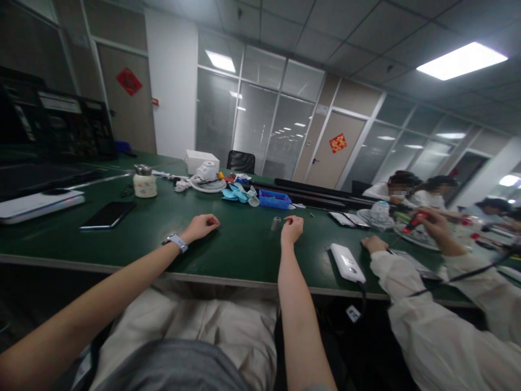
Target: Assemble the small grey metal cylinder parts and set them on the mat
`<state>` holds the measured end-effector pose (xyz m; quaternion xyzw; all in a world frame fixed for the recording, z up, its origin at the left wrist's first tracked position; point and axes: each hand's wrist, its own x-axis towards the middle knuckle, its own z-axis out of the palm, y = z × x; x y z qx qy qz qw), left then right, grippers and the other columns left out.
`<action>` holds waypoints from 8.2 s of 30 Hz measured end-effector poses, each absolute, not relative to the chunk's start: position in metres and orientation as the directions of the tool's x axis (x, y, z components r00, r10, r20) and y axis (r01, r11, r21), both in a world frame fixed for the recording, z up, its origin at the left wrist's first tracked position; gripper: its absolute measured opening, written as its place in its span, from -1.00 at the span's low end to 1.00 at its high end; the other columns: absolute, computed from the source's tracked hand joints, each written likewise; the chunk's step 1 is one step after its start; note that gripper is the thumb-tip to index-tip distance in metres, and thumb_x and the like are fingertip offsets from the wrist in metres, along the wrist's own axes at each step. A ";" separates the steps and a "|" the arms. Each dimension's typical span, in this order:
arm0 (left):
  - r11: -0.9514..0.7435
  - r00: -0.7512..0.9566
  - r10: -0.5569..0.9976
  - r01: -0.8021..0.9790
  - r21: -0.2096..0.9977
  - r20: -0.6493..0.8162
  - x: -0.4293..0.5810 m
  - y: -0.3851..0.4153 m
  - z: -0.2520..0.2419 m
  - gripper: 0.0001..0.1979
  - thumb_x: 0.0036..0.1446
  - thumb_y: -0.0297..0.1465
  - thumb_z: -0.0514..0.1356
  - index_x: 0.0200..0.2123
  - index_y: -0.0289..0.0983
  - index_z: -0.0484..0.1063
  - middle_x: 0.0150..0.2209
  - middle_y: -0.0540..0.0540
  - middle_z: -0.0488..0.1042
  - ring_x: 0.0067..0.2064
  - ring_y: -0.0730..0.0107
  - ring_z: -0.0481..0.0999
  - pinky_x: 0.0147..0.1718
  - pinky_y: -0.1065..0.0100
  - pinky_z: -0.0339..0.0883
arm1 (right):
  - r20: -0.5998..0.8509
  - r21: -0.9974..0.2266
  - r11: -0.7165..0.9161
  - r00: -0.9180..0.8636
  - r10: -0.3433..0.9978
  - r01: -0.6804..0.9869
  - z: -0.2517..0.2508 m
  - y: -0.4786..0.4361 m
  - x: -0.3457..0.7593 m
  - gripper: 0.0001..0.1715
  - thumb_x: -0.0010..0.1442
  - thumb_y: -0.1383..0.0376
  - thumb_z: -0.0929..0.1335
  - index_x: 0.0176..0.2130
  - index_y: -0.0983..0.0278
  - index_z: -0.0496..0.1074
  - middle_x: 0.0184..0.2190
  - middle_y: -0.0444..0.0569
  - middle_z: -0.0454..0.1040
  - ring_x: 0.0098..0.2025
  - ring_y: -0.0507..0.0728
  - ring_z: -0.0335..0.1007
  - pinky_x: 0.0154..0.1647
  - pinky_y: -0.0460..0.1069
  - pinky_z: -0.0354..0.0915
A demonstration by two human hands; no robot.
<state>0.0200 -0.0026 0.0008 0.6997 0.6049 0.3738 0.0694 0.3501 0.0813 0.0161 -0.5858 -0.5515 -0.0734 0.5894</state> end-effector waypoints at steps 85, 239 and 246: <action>-0.262 0.024 0.908 0.812 0.522 0.417 0.021 -0.003 0.002 -0.84 0.02 -0.34 0.18 -0.32 -0.22 0.52 -0.34 -0.04 0.58 -0.29 0.34 0.54 -0.31 0.40 0.36 | 0.653 -0.698 0.188 0.505 0.565 0.691 0.014 0.074 0.352 -0.80 0.08 0.19 0.34 -0.48 0.25 0.44 -0.45 -0.04 0.50 -0.43 0.09 0.33 -0.43 -0.08 0.07; -0.492 0.091 0.641 0.811 0.317 0.762 0.059 -0.030 0.021 -0.95 0.16 -0.38 0.14 -0.35 -0.21 0.37 -0.27 -0.07 0.43 -0.21 0.29 0.44 -0.20 0.31 0.32 | 0.502 -0.064 0.608 -0.501 0.705 0.791 0.009 0.011 0.204 -0.58 0.16 -0.03 0.28 -0.19 0.23 0.41 -0.24 0.03 0.51 -0.16 0.19 0.40 -0.19 0.01 0.21; -0.501 0.082 0.630 0.803 0.323 0.773 0.057 -0.027 0.020 -0.91 0.12 -0.49 0.10 -0.38 -0.22 0.38 -0.32 -0.06 0.40 -0.22 0.30 0.43 -0.23 0.33 0.32 | 0.492 -0.059 0.617 -0.515 0.702 0.785 0.011 0.011 0.204 -0.58 0.15 -0.04 0.29 -0.21 0.24 0.41 -0.26 0.02 0.51 -0.20 0.19 0.41 -0.22 0.01 0.23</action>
